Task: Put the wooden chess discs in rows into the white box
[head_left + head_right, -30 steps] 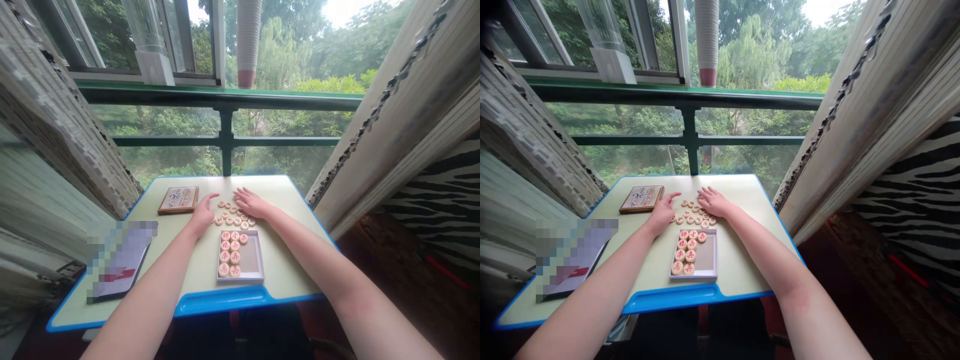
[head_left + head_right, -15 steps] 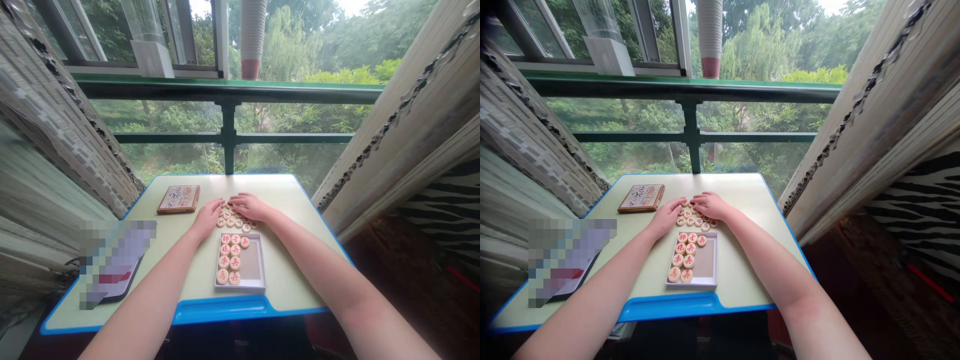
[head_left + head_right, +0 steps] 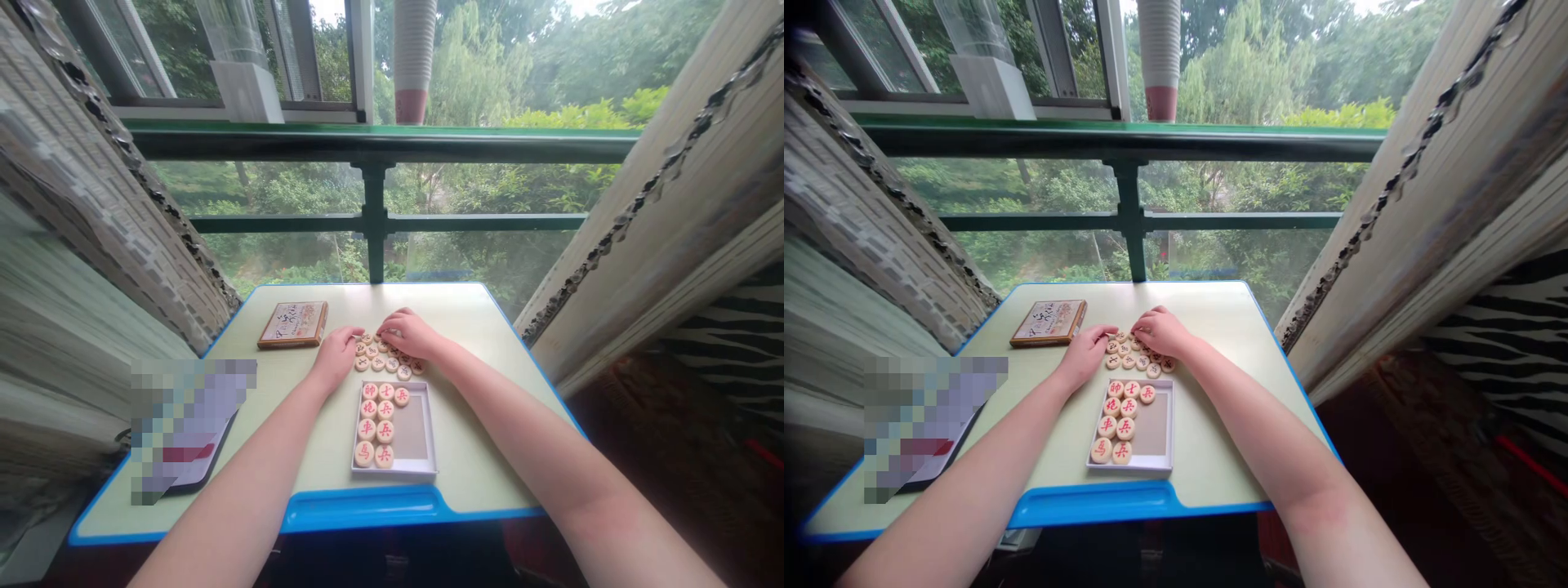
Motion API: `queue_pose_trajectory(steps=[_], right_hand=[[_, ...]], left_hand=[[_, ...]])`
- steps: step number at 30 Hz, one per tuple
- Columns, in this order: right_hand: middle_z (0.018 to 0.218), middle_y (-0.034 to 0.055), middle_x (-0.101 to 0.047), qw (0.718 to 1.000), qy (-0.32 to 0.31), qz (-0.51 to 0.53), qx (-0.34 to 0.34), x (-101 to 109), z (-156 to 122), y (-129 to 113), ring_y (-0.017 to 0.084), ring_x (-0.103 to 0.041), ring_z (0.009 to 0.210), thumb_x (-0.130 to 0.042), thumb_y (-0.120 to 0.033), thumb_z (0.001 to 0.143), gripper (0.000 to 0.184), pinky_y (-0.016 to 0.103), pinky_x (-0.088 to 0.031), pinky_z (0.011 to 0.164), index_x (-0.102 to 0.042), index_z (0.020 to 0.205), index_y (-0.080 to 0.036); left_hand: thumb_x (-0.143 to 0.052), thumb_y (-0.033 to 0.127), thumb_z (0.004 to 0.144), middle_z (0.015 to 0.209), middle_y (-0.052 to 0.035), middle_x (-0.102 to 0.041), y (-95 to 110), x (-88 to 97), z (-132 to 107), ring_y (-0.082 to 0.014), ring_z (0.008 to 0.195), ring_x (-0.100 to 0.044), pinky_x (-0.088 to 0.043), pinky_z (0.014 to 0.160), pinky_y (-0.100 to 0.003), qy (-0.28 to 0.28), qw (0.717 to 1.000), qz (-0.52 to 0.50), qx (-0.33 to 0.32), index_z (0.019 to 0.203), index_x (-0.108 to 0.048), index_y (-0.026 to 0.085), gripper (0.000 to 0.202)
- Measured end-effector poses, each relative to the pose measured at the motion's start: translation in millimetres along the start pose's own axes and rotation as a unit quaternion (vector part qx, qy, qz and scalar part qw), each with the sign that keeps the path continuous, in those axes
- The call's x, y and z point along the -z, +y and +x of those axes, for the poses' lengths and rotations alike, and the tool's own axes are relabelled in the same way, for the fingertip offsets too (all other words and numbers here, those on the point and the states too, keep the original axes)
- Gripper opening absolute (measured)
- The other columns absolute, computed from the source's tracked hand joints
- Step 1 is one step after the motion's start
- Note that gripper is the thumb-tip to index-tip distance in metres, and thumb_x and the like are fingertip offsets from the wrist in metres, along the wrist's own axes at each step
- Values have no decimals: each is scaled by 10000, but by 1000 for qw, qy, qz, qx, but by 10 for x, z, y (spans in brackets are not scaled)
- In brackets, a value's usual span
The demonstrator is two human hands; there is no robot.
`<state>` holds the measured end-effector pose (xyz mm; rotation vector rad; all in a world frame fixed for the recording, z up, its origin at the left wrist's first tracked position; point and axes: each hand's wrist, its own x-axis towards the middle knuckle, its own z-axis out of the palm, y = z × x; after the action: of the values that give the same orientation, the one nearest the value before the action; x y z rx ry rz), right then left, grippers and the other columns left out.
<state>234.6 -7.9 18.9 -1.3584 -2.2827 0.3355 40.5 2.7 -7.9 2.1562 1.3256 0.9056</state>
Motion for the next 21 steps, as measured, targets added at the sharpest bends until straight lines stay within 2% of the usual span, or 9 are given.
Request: queue_pose_trajectory(steps=[7,11,16,21], right_hand=[[1019,65,-660,1000,4,-13,0,4,-15,10,223,-477,999,-500,-285,838,266,369,-351,916,-690,1004,-201],[1040,66,-652,1000,6,-14,6,4,-22,20,225,-470,993,-514,-281,831,251,375,-354,918,-696,986,-204],[1014,37,-673,1000,4,2,22,-3,-29,8,219,-471,987,-512,-224,827,221,372,-356,935,-697,943,-188],[1038,34,-670,1000,1,14,13,-7,-20,13,208,-475,1029,-489,-165,824,246,344,-370,942,-676,980,-187]], left_hand=[[-368,105,764,958,-78,-644,-39,-31,4,-193,959,-573,-449,910,-340,1,999,21,-27,922,-656,147,331],[-380,114,759,960,-65,-640,-52,-32,6,-191,962,-565,-445,920,-346,-12,998,32,-45,917,-675,170,339],[-379,95,739,959,-57,-661,-51,-32,0,-194,971,-566,-434,943,-364,-12,998,20,-60,874,-689,167,345],[-373,86,745,1032,-62,-659,-50,-39,-11,-188,1007,-568,-424,961,-353,-6,999,7,-51,928,-669,152,354]])
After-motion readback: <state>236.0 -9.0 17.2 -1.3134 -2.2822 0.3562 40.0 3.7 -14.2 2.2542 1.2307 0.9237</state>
